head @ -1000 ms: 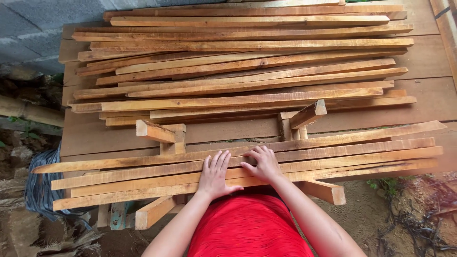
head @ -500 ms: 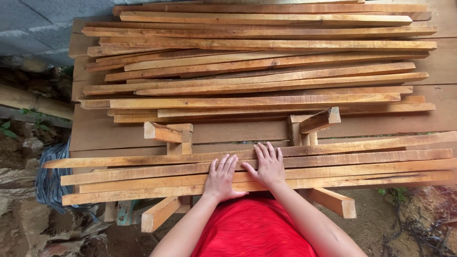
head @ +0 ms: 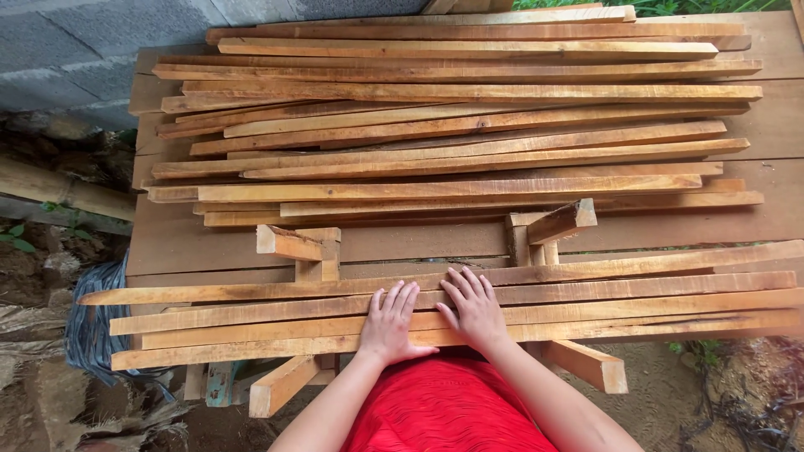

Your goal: Organizing and stacking long wooden slats on a workbench in a workshop.

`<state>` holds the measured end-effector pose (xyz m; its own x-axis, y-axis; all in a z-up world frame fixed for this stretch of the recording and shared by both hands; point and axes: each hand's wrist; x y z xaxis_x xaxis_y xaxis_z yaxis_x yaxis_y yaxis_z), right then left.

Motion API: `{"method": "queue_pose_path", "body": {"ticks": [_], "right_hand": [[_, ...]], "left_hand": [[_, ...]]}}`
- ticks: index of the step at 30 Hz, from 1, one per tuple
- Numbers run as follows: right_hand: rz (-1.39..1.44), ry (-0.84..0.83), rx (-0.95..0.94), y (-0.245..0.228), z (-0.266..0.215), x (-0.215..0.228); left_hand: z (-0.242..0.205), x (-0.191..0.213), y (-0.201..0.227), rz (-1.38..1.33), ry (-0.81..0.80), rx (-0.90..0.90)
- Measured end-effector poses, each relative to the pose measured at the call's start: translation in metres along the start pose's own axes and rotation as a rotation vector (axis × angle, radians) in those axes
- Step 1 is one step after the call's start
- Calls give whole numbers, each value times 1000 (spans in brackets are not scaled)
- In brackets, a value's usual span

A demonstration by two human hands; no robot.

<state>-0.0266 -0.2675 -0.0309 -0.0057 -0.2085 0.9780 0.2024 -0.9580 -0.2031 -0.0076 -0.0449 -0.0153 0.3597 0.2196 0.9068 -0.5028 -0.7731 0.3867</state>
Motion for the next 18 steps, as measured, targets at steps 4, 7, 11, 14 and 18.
{"method": "queue_pose_path", "body": {"ticks": [4,7,11,14,18], "right_hand": [[19,-35,-45,-7,-2,5],[32,27,-40,-8,-1,12],[100,-7,-41,-6,-1,11],[93,-88,-62,-4,7,17],[88,-259,-95,-4,21,30]], "left_hand": [[2,-18,-6,-52,44,15],[14,-6,2,-110,63,87],[22,12,15,-143,-63,208],[25,6,8,-192,-52,211],[30,0,4,-231,-8,200]]}}
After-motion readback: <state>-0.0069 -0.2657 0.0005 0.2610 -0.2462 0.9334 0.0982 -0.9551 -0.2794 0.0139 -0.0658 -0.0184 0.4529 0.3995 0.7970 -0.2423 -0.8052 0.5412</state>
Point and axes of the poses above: each hand's wrist, its own z-axis towards the middle knuckle, its own x-axis out of the back of the hand, y = z × x, and after that the axes turned 9 degrees about -z, right-handed
